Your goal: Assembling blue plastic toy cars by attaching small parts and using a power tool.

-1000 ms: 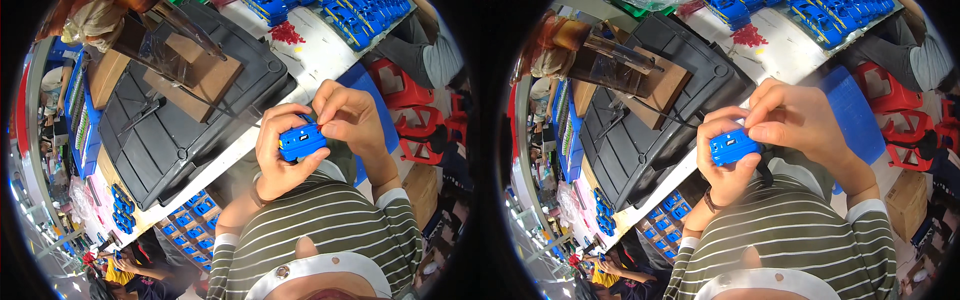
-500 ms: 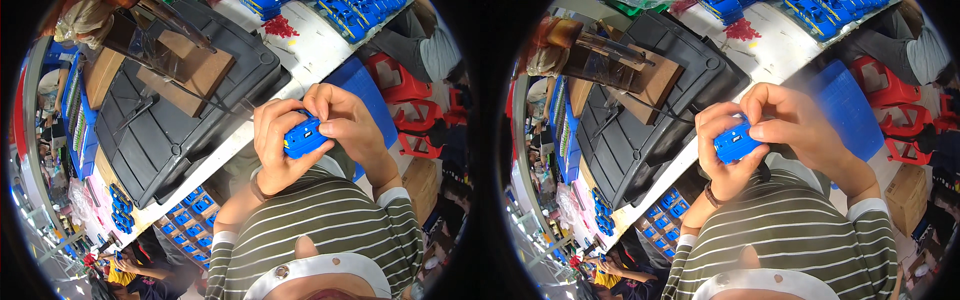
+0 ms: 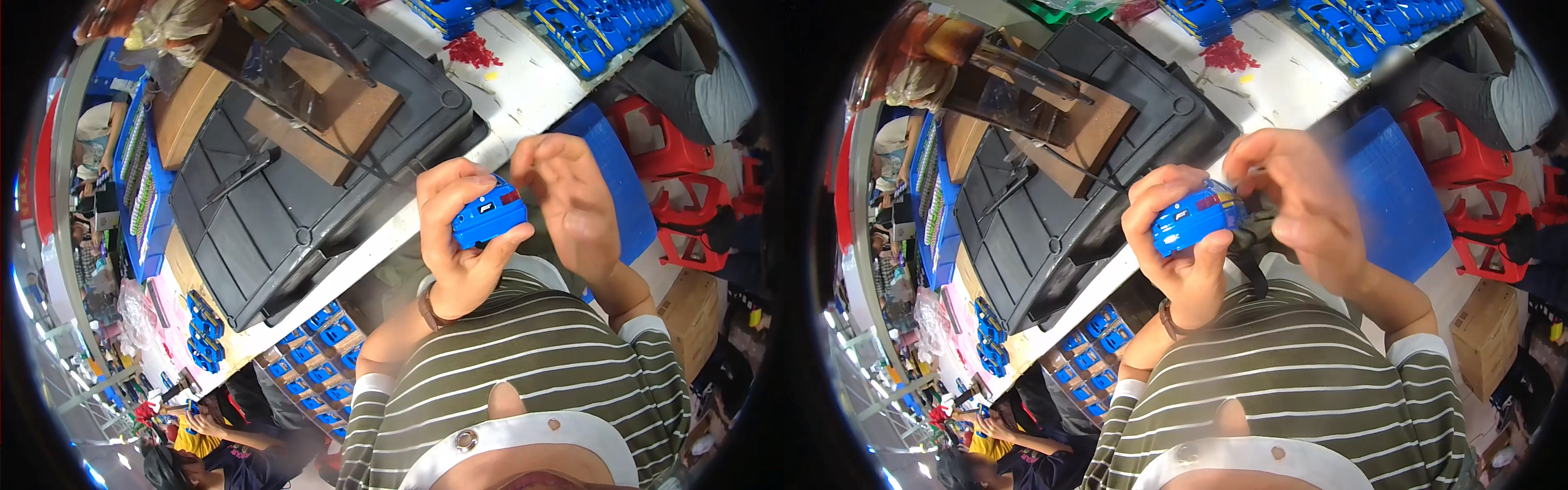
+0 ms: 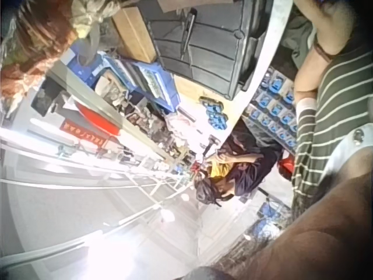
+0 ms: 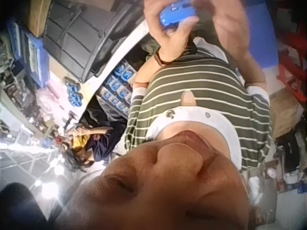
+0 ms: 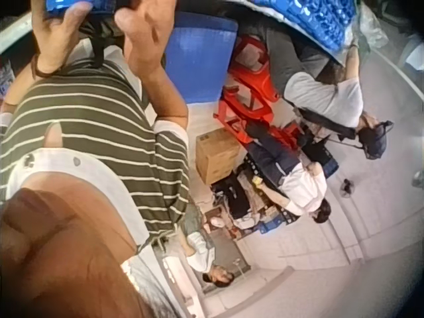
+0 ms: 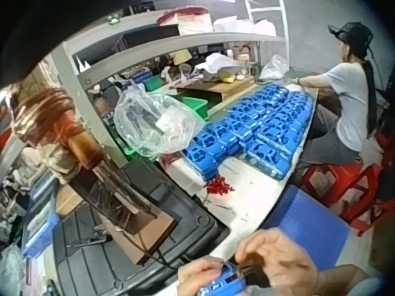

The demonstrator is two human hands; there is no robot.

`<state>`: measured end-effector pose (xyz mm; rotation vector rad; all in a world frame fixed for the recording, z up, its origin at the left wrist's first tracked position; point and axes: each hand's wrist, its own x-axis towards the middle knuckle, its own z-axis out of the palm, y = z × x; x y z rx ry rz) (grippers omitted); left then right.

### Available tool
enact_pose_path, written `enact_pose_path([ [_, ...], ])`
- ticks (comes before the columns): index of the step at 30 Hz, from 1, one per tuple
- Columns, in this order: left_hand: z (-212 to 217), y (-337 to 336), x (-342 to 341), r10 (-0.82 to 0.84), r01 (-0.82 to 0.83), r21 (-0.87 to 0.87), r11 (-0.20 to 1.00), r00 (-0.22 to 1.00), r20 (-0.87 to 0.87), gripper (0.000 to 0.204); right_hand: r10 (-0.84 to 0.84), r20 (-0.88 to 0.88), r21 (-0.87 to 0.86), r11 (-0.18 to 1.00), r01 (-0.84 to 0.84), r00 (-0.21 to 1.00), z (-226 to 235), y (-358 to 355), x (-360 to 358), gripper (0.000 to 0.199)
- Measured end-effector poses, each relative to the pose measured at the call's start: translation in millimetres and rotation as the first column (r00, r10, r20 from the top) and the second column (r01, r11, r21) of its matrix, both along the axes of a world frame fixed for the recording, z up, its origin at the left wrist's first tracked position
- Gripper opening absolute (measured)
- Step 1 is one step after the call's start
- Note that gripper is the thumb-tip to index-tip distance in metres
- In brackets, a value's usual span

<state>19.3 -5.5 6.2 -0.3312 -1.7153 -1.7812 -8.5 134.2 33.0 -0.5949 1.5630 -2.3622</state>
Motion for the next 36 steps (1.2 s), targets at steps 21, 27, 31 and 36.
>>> enact_pose_path([
  [21, 33.3, -20.5, -18.0, -0.005, -0.114, 0.245, 0.963, 0.899, 0.437, 0.019, 0.009, -0.776, 0.434, 0.734, 0.523, 0.63, -5.3, 4.2, 14.2, 0.074],
  [27, 36.5, -20.7, -26.3, -0.092, -0.191, 0.472, 0.86, 0.854, 0.512, 0.023, -0.093, -0.703, 0.385, 0.784, 0.487, 0.705, 12.0, -13.6, 2.8, 0.064],
  [31, 47.8, -30.1, -22.3, -0.271, -0.083, 0.59, 0.803, 0.832, 0.485, 0.039, -0.101, -0.714, 0.429, 0.718, 0.547, 0.693, 37.9, -22.1, -7.0, 0.067],
  [36, 60.4, -46.4, -23.3, -0.37, -0.045, 0.65, 0.758, 0.792, 0.486, 0.041, -0.051, -0.667, 0.481, 0.732, 0.482, 0.743, 49.1, -25.8, -23.3, 0.075],
])
